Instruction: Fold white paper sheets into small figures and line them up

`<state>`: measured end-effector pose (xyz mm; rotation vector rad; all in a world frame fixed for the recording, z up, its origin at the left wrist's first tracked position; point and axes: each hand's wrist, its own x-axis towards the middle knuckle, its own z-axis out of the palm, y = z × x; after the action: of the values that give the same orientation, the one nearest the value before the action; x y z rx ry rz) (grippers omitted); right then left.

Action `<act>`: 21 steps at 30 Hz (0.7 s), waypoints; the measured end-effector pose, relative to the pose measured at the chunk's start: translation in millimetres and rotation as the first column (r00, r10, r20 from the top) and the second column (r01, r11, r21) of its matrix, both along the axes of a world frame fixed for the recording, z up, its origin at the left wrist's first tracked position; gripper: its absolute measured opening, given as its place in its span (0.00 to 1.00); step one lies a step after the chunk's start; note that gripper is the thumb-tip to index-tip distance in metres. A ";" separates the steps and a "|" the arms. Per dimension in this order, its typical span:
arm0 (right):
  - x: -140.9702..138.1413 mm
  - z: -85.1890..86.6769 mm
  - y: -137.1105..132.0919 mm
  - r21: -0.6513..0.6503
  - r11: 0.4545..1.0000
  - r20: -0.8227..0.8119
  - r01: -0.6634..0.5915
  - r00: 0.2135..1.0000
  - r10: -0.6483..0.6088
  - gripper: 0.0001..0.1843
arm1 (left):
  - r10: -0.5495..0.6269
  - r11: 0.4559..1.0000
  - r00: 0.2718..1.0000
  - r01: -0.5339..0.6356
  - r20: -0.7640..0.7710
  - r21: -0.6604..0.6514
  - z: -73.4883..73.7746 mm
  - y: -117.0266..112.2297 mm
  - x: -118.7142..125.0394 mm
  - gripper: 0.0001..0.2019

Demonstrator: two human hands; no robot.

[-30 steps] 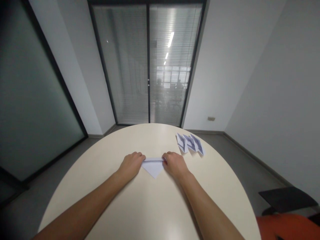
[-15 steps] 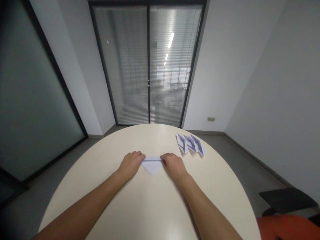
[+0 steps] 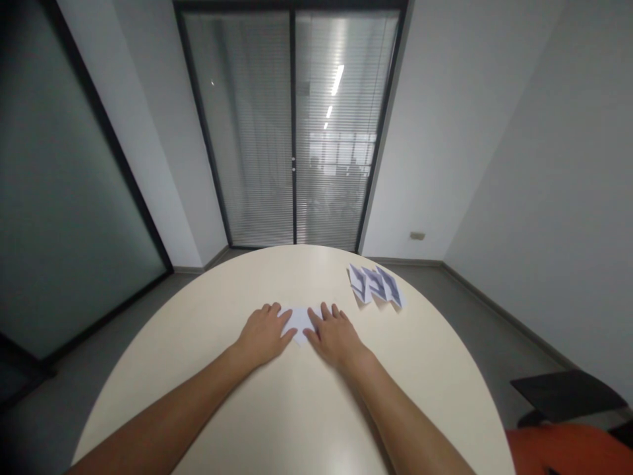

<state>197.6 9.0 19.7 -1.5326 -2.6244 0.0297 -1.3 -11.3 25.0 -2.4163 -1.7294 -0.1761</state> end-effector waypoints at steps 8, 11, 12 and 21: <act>-1.5 -10.1 6.4 -0.167 0.984 -0.126 -0.057 0.991 0.036 0.38 | 0.012 0.998 0.996 -0.007 0.083 -0.063 -24.2 3.2 2.0 0.28; -1.9 -10.5 8.3 -0.169 0.974 -0.160 -0.149 0.980 0.122 0.38 | -0.035 0.990 0.994 0.048 0.106 -0.130 -27.3 2.6 4.9 0.29; -2.3 -10.7 8.5 -0.175 0.970 -0.167 -0.166 0.976 0.137 0.38 | -0.043 0.988 0.993 0.059 0.111 -0.146 -27.3 2.6 5.3 0.29; 1.6 -13.4 11.5 -0.141 0.990 -0.121 -0.022 0.993 0.005 0.52 | -0.026 0.983 0.993 0.047 0.117 -0.179 -30.9 11.0 -0.4 0.33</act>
<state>199.2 20.5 6.3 -1.5033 -2.5871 0.3071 -1.7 -0.2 -5.9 -2.6159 -1.8236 -0.1719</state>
